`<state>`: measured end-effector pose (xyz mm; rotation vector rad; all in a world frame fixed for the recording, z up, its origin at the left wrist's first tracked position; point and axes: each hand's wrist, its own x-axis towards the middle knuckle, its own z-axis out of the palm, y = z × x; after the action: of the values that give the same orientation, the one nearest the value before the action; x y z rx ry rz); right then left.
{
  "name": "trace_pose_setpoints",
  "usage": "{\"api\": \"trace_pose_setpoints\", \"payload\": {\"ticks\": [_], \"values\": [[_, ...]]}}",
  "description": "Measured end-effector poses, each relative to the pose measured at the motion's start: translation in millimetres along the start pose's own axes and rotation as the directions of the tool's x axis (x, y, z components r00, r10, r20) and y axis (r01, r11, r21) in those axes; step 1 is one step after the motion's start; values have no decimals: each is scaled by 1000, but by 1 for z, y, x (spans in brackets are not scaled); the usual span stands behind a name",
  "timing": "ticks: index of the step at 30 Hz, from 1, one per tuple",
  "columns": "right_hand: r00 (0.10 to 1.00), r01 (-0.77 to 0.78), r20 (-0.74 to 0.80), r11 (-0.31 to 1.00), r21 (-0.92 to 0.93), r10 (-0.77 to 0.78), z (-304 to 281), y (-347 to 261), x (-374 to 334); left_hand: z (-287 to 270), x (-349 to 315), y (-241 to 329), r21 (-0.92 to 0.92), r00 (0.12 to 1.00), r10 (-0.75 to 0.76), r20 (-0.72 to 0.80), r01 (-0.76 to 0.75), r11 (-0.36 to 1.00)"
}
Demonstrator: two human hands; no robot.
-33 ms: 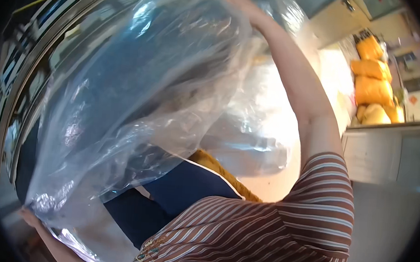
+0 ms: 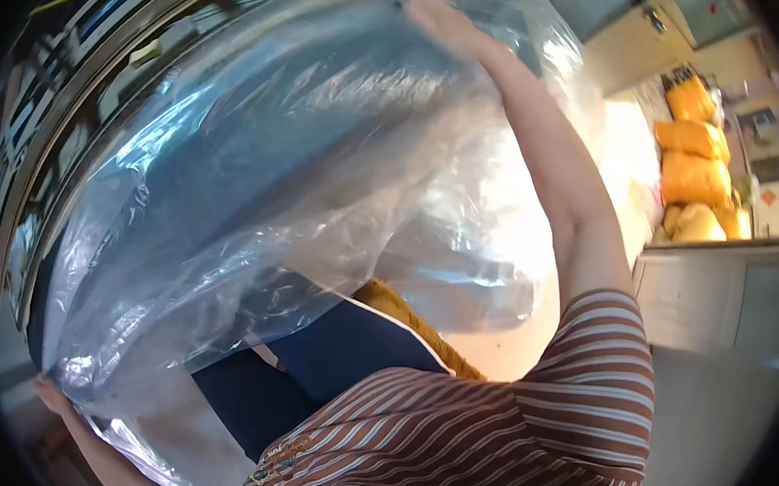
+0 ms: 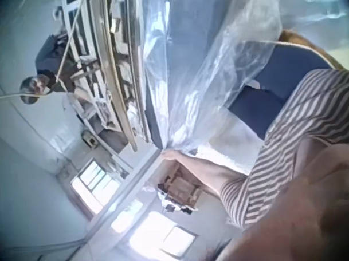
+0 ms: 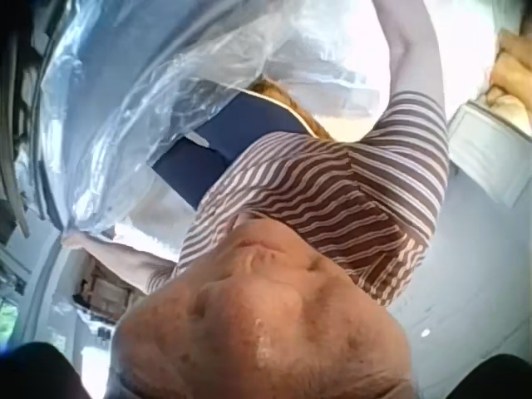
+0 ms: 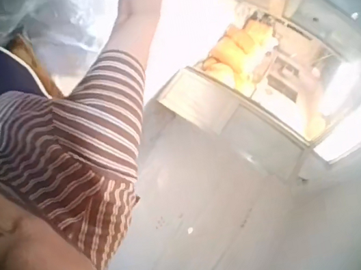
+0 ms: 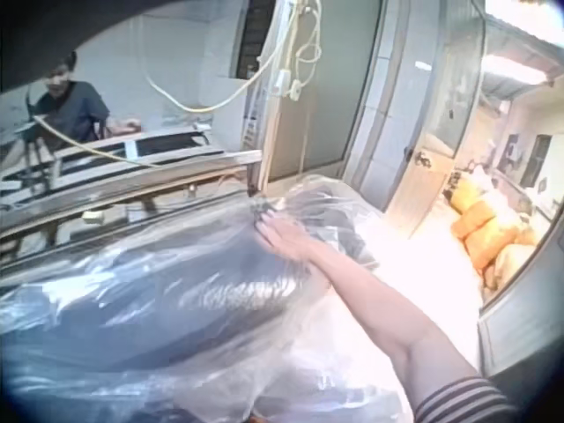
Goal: The person wraps a large, dark rectangular object with a clear plastic sheet. They repeatedly pull, smooth, and fold the plastic over the object's surface, ensuring it is fully covered. The person works by hand, adjusting the plastic from multiple angles to secure it around the item.
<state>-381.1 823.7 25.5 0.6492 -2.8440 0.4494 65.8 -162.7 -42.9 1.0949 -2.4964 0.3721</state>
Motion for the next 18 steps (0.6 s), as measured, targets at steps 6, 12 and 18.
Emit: {"api": "trace_pose_setpoints", "payload": {"ticks": [6,12,18], "values": [[989,-77,-124,997,15,79,40,50,37,15,19,-55,292,957,-14,291,-75,954],[794,-607,272,736,300,544,19,100,36,9,-2,0,-127,957,-287,-33,281,951],[921,179,-298,951,-251,-252,30,-58,74,-15,-19,43,-494,870,-426,-250,264,828]]}}
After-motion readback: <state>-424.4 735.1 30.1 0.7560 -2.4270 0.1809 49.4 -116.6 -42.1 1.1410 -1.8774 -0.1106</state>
